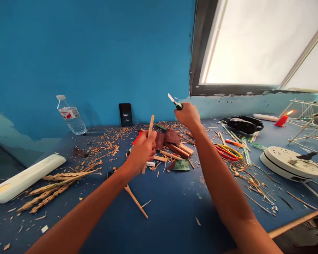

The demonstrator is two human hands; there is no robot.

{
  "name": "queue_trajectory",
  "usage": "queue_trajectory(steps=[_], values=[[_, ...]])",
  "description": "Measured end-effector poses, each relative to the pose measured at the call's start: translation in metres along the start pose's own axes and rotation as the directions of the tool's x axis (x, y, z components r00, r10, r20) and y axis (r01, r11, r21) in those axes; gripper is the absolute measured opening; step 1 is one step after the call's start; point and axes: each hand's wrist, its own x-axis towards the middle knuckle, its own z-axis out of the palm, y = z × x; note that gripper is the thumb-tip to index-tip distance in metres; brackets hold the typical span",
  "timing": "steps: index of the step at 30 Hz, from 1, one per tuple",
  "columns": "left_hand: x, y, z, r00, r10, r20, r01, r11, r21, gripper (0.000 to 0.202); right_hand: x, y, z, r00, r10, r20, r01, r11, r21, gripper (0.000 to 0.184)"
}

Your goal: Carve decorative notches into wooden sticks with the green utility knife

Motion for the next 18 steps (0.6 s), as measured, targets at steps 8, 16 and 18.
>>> queue_trajectory(steps=[8, 16, 18], values=[[-0.028, 0.076, -0.014, 0.979, 0.105, 0.172, -0.065, 0.973, -0.222, 0.024, -0.018, -0.025, -0.014, 0.908, -0.366, 0.204, 0.214, 0.824, 0.525, 0.03], [-0.058, 0.107, -0.025, 0.953, 0.133, 0.273, -0.072, 0.972, -0.224, 0.027, -0.073, -0.08, -0.05, 0.802, -0.59, -0.09, 0.15, 0.053, 0.987, 0.032], [-0.064, 0.11, -0.025, 0.942, 0.158, 0.295, -0.103, 0.976, -0.191, 0.028, -0.081, -0.084, -0.059, 0.798, -0.584, -0.145, 0.194, 0.023, 0.981, 0.03]])
